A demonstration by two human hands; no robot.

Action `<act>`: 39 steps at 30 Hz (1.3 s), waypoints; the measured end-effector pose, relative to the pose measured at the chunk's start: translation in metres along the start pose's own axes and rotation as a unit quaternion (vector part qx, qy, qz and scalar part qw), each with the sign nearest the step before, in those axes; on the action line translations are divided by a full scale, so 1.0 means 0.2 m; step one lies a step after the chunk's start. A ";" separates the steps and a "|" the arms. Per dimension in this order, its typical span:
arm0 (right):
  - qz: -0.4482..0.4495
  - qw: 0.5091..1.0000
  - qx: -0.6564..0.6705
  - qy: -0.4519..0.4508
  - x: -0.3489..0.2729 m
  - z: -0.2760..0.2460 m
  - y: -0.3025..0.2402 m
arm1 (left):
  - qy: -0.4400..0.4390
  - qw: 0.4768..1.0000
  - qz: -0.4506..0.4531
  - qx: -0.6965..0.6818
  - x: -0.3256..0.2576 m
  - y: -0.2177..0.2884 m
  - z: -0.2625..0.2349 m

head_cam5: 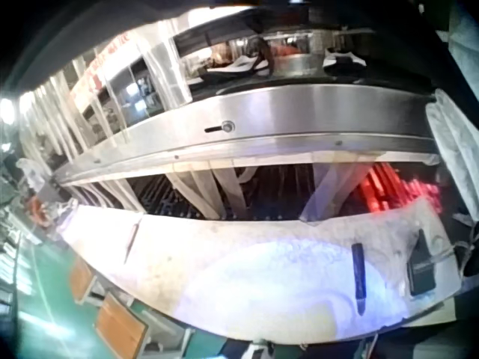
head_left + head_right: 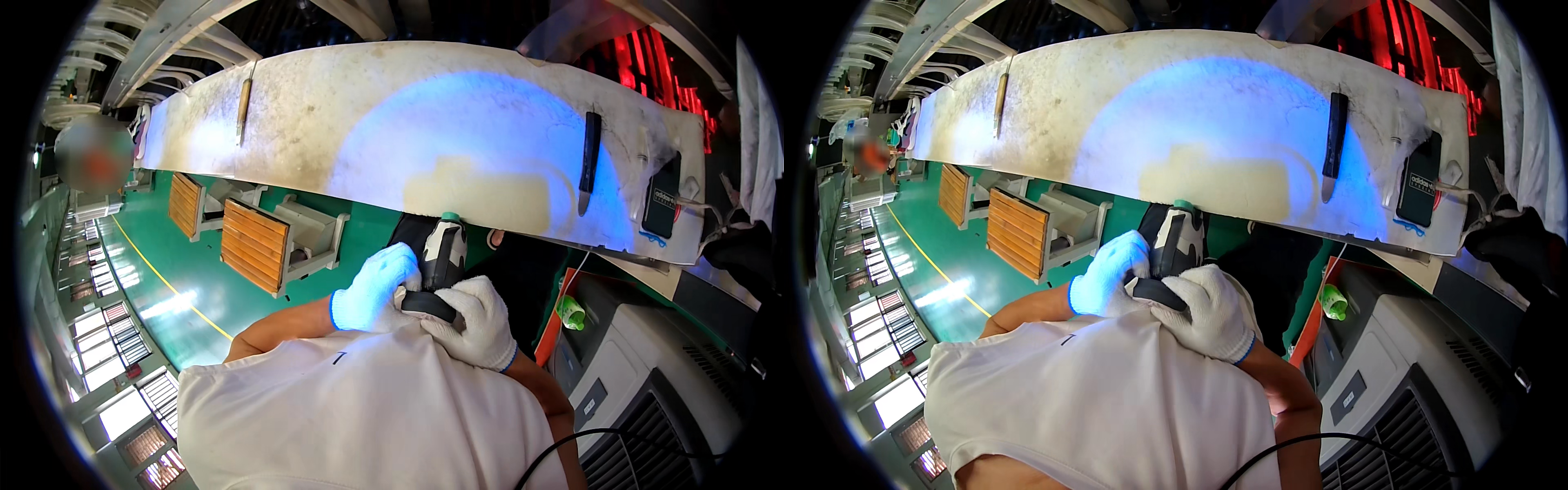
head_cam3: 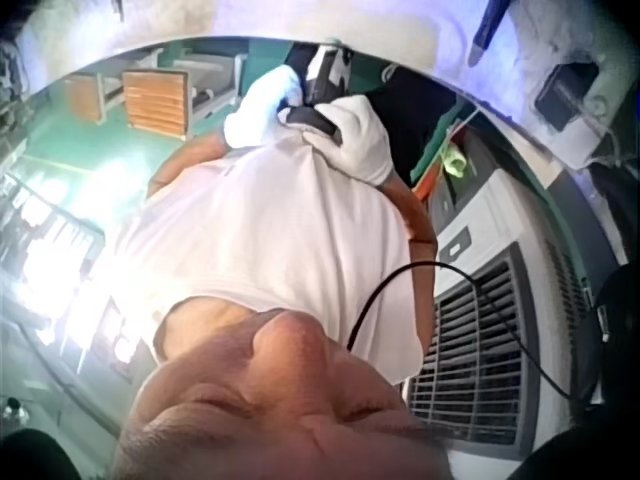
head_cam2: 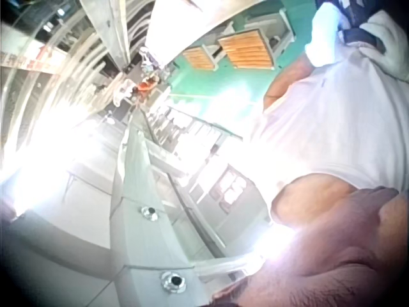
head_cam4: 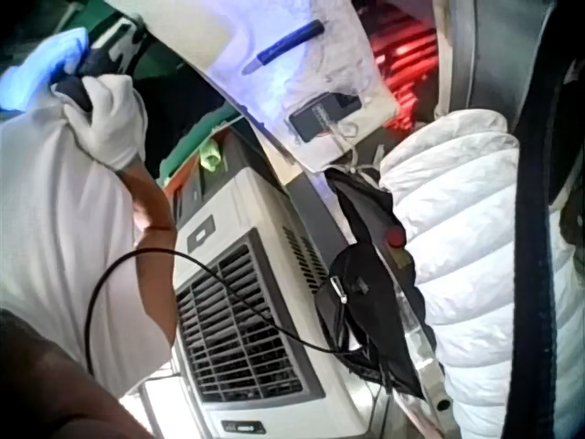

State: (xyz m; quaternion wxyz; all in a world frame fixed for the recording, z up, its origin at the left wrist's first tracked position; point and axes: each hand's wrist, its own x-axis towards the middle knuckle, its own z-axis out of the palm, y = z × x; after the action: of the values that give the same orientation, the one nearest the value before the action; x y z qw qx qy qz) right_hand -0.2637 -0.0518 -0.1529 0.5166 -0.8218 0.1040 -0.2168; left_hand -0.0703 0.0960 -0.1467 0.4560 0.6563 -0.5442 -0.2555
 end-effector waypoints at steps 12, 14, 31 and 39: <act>0.095 0.989 0.116 0.002 0.10 -0.03 0.04 | -0.024 0.977 -0.181 -0.107 0.03 0.00 0.01; 0.142 0.980 0.136 0.021 0.10 -0.03 0.00 | -0.028 0.974 -0.199 -0.103 0.05 0.01 -0.01; 0.314 0.945 0.089 -0.016 0.15 -0.04 -0.10 | -0.038 0.970 -0.192 -0.145 0.03 -0.01 0.00; 0.142 0.973 0.183 -0.016 0.22 -0.23 -0.57 | 0.030 0.988 0.148 -0.043 0.12 0.41 -0.20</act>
State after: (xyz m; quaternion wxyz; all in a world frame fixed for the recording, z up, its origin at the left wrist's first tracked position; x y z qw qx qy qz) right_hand -0.2524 -0.0563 -0.0226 0.6851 -0.6937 0.1699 -0.1437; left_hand -0.0689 0.0864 -0.0532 0.5329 0.5557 -0.6098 -0.1880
